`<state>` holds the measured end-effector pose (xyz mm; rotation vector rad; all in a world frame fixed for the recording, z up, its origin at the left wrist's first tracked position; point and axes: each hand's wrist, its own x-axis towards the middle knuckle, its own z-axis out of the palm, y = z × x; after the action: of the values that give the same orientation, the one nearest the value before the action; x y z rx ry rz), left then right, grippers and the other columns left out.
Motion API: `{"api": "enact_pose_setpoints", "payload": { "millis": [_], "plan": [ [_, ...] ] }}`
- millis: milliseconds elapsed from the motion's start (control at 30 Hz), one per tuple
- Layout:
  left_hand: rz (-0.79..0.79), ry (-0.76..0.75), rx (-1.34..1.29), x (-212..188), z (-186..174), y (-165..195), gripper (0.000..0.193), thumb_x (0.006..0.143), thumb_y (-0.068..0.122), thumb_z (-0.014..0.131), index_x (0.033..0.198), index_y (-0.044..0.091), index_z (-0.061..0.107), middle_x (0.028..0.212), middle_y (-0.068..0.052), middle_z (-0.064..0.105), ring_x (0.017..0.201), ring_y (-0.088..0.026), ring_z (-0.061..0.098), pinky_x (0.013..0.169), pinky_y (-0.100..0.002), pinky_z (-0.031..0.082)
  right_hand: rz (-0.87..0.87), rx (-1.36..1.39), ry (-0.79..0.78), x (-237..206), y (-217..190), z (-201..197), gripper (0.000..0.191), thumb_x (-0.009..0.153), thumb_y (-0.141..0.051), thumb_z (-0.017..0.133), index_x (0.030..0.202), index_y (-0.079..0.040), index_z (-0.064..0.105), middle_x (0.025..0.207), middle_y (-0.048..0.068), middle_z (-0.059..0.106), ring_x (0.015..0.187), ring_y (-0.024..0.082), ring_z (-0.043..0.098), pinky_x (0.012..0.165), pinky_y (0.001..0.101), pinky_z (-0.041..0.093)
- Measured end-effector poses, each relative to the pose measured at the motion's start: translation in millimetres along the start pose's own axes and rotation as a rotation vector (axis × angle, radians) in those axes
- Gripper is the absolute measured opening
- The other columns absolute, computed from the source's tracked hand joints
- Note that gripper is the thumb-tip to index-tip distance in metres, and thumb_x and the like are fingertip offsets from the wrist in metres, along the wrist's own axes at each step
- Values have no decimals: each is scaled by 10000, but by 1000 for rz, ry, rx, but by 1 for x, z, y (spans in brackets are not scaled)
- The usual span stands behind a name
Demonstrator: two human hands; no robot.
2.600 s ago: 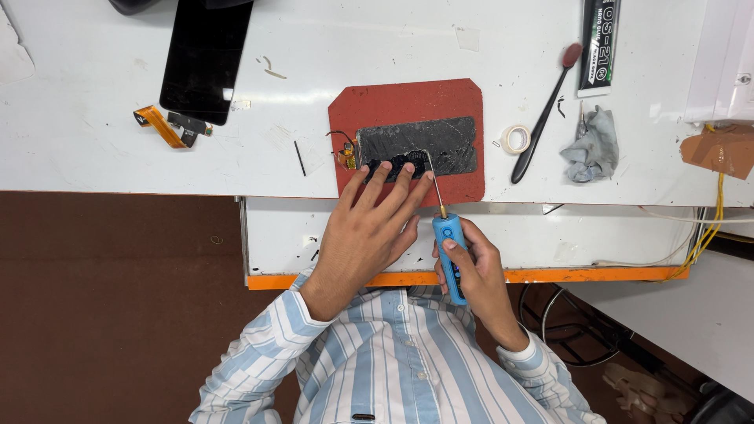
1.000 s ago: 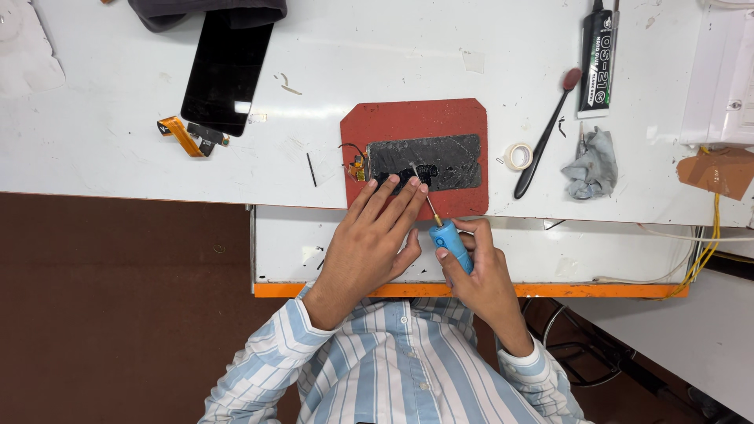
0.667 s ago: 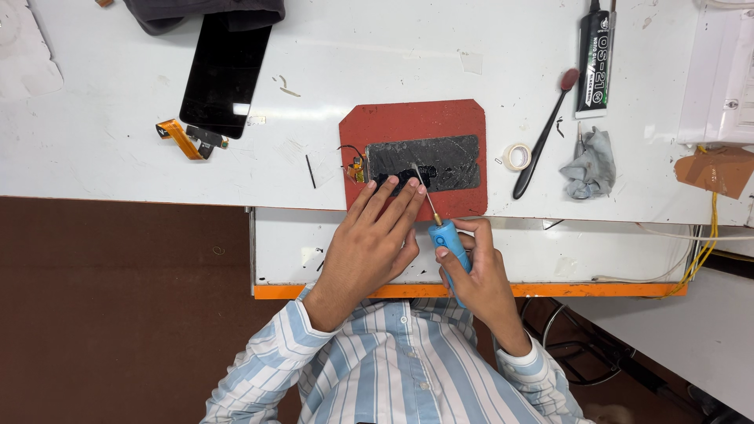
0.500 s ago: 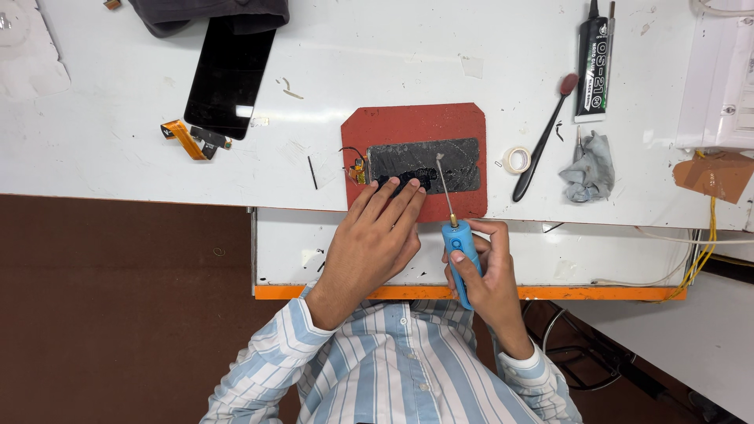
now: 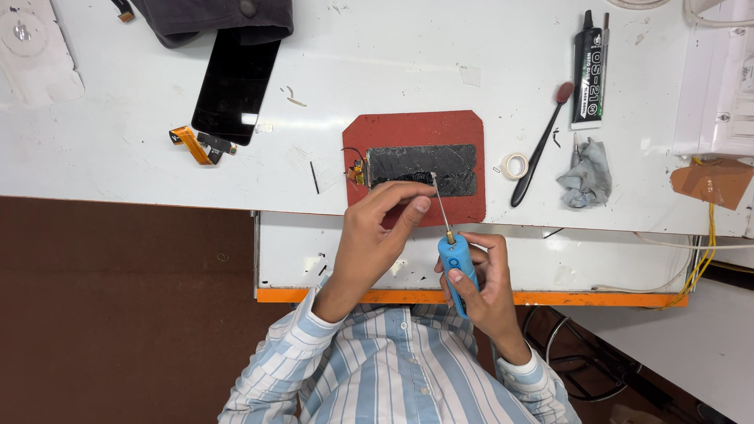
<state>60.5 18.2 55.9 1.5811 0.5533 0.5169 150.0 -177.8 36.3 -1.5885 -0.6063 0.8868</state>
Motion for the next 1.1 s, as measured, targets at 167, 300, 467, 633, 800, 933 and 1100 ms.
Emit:
{"api": "enact_pose_setpoints", "payload": {
  "millis": [167, 300, 467, 633, 800, 933, 1100],
  "plan": [
    [-269, -175, -560, 6, 1, -7, 194, 945, 204, 711, 1045, 38, 703, 984, -60, 740, 963, -134, 702, 886, -296, 595, -85, 40, -70, -7, 8, 2, 496, 976, -259, 616, 1325, -45, 337, 914, 153, 644, 588, 130, 613, 470, 253, 510],
    [-208, -275, -691, 0, -4, -5, 166, 1004, 226, 685, 1014, 65, 645, 986, -43, 674, 1006, -140, 662, 947, -306, 559, -92, 108, -116, -16, 14, 7, 527, 997, -347, 615, 1321, -48, 327, 890, 148, 642, 573, 138, 614, 463, 258, 504],
    [-225, -415, -877, -13, -11, 10, 199, 1048, 300, 611, 1026, 105, 578, 1003, -4, 582, 1080, -147, 619, 1009, -305, 525, -122, 244, -199, -20, 17, 15, 556, 1013, -424, 624, 1301, -57, 322, 892, 160, 636, 551, 151, 600, 462, 269, 489],
    [-338, -433, -1178, -20, -15, 25, 234, 1048, 309, 624, 1022, 105, 512, 968, 5, 498, 1034, -149, 572, 936, -276, 493, -116, 279, -236, -21, 12, 20, 589, 1007, -448, 621, 1334, -54, 332, 818, 134, 632, 518, 137, 582, 451, 264, 476],
    [-349, -394, -1213, -23, -20, 24, 219, 1031, 271, 651, 1019, 111, 502, 959, 5, 495, 994, -138, 555, 908, -267, 491, -132, 207, -209, -24, 4, 23, 603, 1009, -471, 621, 1349, -53, 351, 794, 110, 621, 537, 128, 581, 472, 260, 475],
    [-366, -408, -1242, -23, -19, 26, 208, 1035, 257, 653, 1019, 114, 503, 953, 4, 494, 988, -139, 556, 907, -266, 495, -155, 166, -202, -26, 4, 23, 589, 1012, -474, 615, 1339, -57, 356, 826, 115, 632, 567, 130, 602, 487, 259, 492],
    [-230, -316, -1209, -13, -34, 44, 208, 1053, 229, 653, 988, 103, 502, 932, -7, 506, 970, -148, 561, 917, -300, 508, -159, 148, -223, -32, 15, 19, 564, 1022, -451, 606, 1338, -59, 352, 816, 97, 641, 560, 118, 602, 497, 256, 499]
  ]
}}
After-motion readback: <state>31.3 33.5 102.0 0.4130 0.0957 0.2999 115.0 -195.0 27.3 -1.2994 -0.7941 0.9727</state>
